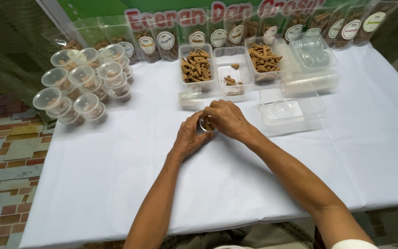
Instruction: The person repeatedly fills small clear plastic cups with brown root pieces from bulk containers on a white table, then places the filled cups into a stack. The person also handles empty cups and a plastic lid tray during the process.
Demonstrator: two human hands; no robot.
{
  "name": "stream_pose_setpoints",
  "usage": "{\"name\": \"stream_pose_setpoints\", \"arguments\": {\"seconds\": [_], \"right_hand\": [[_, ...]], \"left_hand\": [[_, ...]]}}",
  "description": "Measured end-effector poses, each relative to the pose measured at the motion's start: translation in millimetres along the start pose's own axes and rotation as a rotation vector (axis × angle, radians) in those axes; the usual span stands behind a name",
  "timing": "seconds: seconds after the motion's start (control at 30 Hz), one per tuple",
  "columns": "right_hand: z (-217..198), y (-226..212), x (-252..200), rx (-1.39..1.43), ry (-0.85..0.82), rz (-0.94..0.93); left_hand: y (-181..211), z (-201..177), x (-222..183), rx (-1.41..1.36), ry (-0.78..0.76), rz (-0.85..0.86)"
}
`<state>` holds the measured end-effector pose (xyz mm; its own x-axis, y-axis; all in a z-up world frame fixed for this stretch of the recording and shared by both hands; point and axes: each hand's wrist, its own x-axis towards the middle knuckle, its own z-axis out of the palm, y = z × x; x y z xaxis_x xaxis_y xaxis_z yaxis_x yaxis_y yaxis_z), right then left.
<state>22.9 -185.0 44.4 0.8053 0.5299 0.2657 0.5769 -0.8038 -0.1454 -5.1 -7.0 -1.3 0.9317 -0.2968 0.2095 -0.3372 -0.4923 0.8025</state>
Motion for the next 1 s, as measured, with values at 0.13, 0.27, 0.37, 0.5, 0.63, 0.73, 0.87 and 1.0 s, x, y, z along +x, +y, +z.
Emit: {"name": "stream_pose_setpoints", "arguments": {"seconds": [0.13, 0.27, 0.37, 0.5, 0.63, 0.73, 0.87, 1.0], "right_hand": [[-15.2, -2.7, -15.1, 0.176, 0.094, 0.033], [-23.4, -0.1, -35.6, 0.622, 0.078, 0.227], [-18.4, 0.3, -46.9, 0.832, -0.060, 0.307], [3.3, 2.7, -54.7, 0.863, 0.003, 0.255], [20.3, 9.6, -55.7, 0.773, 0.105, 0.187], [24.9, 13.8, -56.0, 0.702, 0.164, 0.188], [26.5, 13.0, -59.0, 0.748, 0.147, 0.240], [13.9, 9.9, -58.7, 0.670, 0.112, 0.197]], "left_hand": [[2.0, -5.0, -2.2, -0.029, -0.029, 0.016], [10.0, -11.9, -4.8, -0.095, -0.021, 0.040], [10.0, -12.8, -6.4, -0.107, -0.026, 0.047], [5.3, -10.5, -7.6, -0.100, -0.024, 0.068], [18.2, -15.3, -9.6, -0.127, -0.031, 0.052], [18.7, -15.5, -8.4, -0.163, -0.059, 0.039], [4.5, -5.4, -5.3, -0.109, -0.035, 0.030], [13.1, -7.4, -9.7, -0.116, -0.005, -0.022]]}}
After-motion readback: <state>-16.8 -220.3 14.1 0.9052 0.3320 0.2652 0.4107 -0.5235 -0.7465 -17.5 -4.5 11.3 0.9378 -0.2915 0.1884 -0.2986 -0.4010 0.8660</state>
